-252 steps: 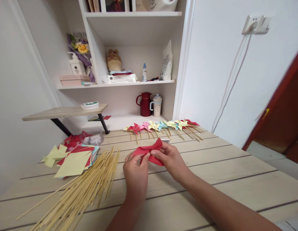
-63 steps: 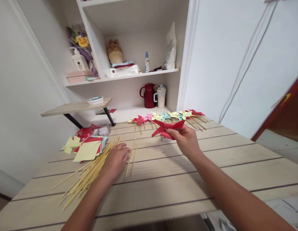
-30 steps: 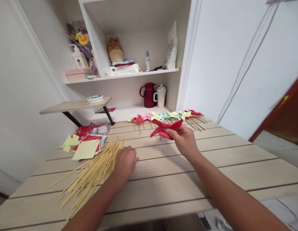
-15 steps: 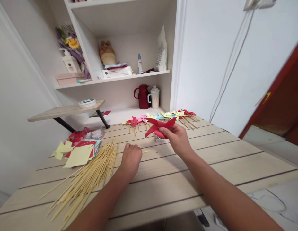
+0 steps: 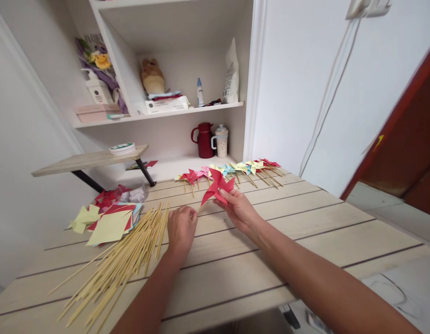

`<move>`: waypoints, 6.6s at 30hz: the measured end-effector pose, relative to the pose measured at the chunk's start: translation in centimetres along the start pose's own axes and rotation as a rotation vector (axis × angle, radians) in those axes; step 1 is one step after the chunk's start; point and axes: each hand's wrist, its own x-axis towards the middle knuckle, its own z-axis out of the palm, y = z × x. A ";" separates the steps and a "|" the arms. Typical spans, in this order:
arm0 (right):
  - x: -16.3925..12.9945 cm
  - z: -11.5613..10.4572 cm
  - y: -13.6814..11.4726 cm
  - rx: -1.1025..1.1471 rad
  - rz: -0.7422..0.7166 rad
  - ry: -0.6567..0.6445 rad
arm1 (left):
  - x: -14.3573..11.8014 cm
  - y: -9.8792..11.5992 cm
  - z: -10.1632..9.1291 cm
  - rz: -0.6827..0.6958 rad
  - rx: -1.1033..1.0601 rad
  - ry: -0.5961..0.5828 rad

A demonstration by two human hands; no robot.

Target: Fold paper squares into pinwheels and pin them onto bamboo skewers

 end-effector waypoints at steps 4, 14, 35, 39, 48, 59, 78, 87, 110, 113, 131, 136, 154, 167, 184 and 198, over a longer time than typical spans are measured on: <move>0.1 0.0 0.9 0.082 0.087 0.062 | -0.2 0.5 0.4 -0.018 -0.088 0.047; 0.4 -0.5 1.8 0.200 0.104 0.070 | -1.2 1.3 2.8 0.092 -0.171 -0.094; -2.8 -0.1 -4.2 -0.940 -0.706 -0.444 | -1.3 0.5 -0.7 -0.193 -1.307 -0.212; -2.8 -0.3 -4.4 -0.945 -0.810 -0.476 | -1.3 0.3 -1.3 -0.149 -1.312 -0.147; -3.9 0.8 -4.8 -0.918 -0.969 -0.486 | -1.7 0.9 -2.3 -0.121 -1.346 -0.120; -3.3 0.6 -3.9 -0.927 -1.049 -0.515 | -2.3 2.2 -2.8 -0.162 -1.311 0.037; -3.3 0.5 -3.9 -0.926 -1.038 -0.524 | -1.9 0.9 -2.4 0.427 -0.703 0.649; -3.3 0.5 -3.9 -0.926 -1.031 -0.516 | -1.9 0.7 -2.4 0.419 -0.568 0.719; -3.6 0.7 -4.0 -0.981 -1.080 -0.439 | -2.4 1.2 -3.1 0.531 -0.440 0.732; -3.6 0.7 -4.0 -0.989 -1.093 -0.427 | -2.6 1.2 -3.1 0.539 -0.407 0.741; -3.8 1.0 -4.0 -0.991 -1.140 -0.401 | -2.8 1.5 -3.6 0.590 -0.262 0.792; -3.8 0.9 -4.0 -0.987 -1.146 -0.415 | -2.9 1.5 -3.6 0.569 -0.238 0.803; -4.3 1.8 -2.0 -0.749 -0.990 -0.358 | -3.4 2.4 -2.7 0.296 -0.715 0.564; -4.6 1.6 -2.7 -0.734 -1.091 -0.354 | -3.6 2.4 -2.4 0.334 -0.730 0.652; -4.5 1.6 -3.1 -0.741 -1.078 -0.370 | -3.4 2.2 -2.7 0.433 -0.597 0.698; -4.3 1.4 -3.1 -0.770 -1.088 -0.391 | -3.5 1.9 -2.7 0.436 -0.543 0.664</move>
